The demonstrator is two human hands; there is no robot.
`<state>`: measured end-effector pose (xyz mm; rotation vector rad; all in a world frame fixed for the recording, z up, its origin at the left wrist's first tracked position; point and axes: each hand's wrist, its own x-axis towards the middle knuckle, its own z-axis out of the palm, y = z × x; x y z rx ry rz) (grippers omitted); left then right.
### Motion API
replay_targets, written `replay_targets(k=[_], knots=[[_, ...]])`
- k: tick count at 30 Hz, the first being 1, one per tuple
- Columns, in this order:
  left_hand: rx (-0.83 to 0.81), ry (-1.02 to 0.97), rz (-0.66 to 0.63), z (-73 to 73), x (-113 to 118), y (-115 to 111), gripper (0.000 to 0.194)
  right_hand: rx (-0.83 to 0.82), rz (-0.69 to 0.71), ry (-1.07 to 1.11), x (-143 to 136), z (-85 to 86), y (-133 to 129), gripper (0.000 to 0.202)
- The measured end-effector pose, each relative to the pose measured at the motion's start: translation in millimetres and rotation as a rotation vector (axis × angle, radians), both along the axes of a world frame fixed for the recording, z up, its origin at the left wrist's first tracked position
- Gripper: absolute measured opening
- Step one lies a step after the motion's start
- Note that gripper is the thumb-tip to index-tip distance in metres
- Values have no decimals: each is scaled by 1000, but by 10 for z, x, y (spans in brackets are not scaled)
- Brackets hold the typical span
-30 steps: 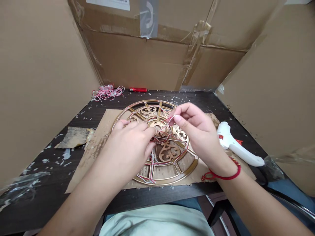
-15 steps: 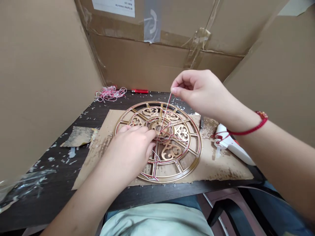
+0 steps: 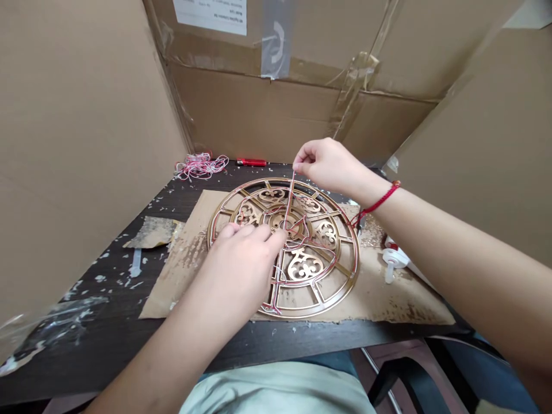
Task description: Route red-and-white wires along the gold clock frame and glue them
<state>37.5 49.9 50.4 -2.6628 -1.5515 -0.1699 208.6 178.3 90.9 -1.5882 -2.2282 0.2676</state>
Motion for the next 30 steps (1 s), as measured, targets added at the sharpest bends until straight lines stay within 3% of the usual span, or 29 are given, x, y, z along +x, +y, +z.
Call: replay_targets(k=[8,21,27,30], knots=[[30,-43,-28,-36,49,-26,40,-94,20,-145,51,-209,151,28],[26,-39,-20,-130,82,7,38,-88,46,-279,16,-350,150,30],[29,-68,6,-135,80,19,41,125,24,-309,-29,-184,-195,35],[16,-78,15,-119,84,27,40,61,134,-318,-47,-106,-425,27]])
